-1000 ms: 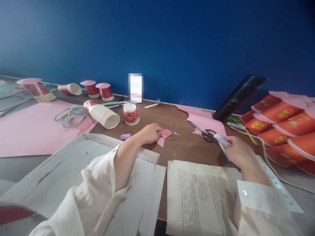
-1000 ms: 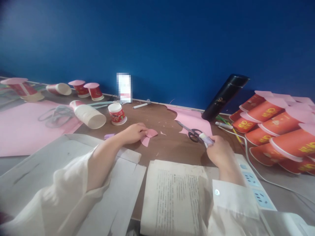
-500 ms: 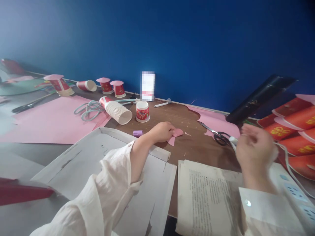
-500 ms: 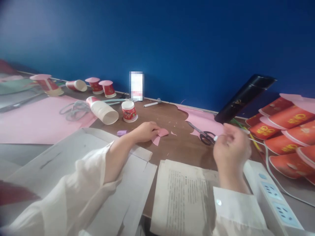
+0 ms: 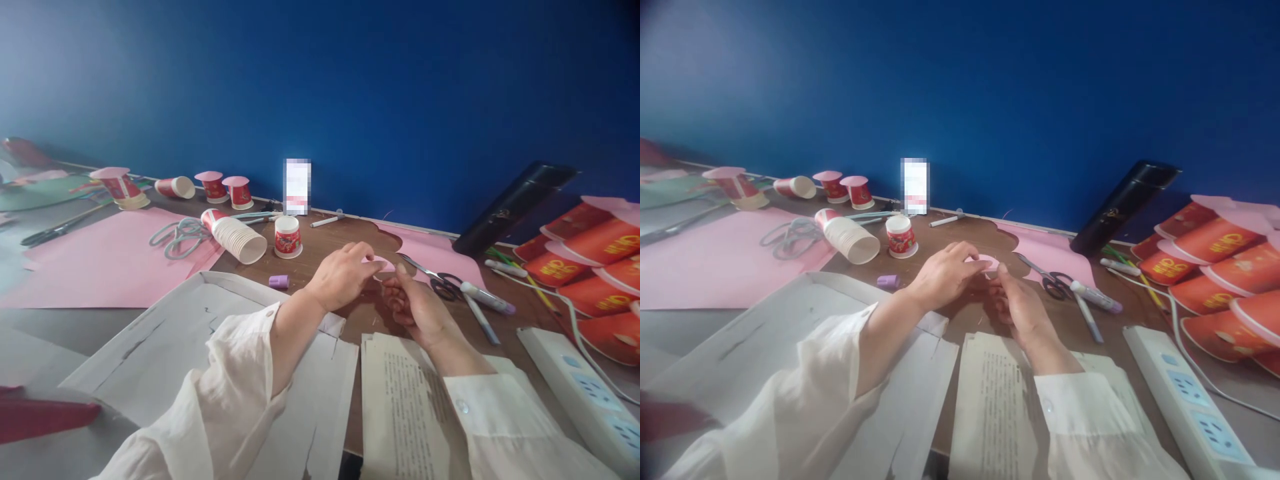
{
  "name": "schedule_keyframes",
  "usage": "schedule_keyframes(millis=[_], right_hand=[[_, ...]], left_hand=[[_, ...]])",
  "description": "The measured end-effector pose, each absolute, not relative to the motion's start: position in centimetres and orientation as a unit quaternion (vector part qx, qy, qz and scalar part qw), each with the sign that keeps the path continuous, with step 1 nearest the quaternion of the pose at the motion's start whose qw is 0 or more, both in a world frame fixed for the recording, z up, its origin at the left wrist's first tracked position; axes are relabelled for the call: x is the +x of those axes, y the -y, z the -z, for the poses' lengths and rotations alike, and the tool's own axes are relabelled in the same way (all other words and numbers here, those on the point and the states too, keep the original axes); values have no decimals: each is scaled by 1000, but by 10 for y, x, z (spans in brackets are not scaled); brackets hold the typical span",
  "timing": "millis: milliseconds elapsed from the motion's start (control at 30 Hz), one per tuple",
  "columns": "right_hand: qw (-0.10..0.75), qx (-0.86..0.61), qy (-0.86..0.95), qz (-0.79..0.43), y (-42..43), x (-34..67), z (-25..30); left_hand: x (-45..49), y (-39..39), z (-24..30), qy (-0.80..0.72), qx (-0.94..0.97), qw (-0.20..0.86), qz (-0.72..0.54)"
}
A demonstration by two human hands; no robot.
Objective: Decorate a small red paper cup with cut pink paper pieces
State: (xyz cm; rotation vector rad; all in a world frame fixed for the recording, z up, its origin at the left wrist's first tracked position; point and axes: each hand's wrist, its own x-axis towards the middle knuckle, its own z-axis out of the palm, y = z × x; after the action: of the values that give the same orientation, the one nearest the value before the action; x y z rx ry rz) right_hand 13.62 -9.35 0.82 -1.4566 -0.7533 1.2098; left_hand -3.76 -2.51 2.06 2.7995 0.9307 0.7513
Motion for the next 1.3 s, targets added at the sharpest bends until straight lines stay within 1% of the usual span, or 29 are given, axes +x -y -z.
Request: schedule_keyframes(millis=[100,167,200,267,333,400,433,500,533,633,833,1033,1300], right_hand=[[545,-596,302,-506,94,132,-12],[558,-596,297,-495,95,133,-13],[564,-598,297,-486,96,135,-13],[574,-599,298,-472,97,140,-11],[576,-601,306,-463,98,145,-9],[571,-601,323,-456,99,148,-5],[567,-601,335,-453,99,150,-4],[556,-600,362,-446,100,150,-2],[551,-602,375,-440,101,150,-1],[534,-619,406,-409,102,148,-2],[519,-636,433,-372,100,151,4],[514,-645,437,-360,99,154,8],[553,-593,392,-434,99,150,5]], left_hand=[[-33,31,-21,-257,928,56,-266],[-30,33,-21,-242,912,71,-322],[-30,34,-20,-255,893,83,-361],[-28,34,-19,-328,828,136,-433],[-28,30,-16,-430,740,232,-462],[-27,25,-13,-502,657,361,-431],[-26,23,-11,-513,625,431,-400],[-25,20,-9,-497,557,562,-356],[-24,20,-9,-482,520,611,-351],[-21,22,-12,-445,436,695,-360],[-19,26,-20,-409,371,749,-367],[-18,28,-20,-407,377,754,-352],[-17,31,-21,-409,391,754,-334]])
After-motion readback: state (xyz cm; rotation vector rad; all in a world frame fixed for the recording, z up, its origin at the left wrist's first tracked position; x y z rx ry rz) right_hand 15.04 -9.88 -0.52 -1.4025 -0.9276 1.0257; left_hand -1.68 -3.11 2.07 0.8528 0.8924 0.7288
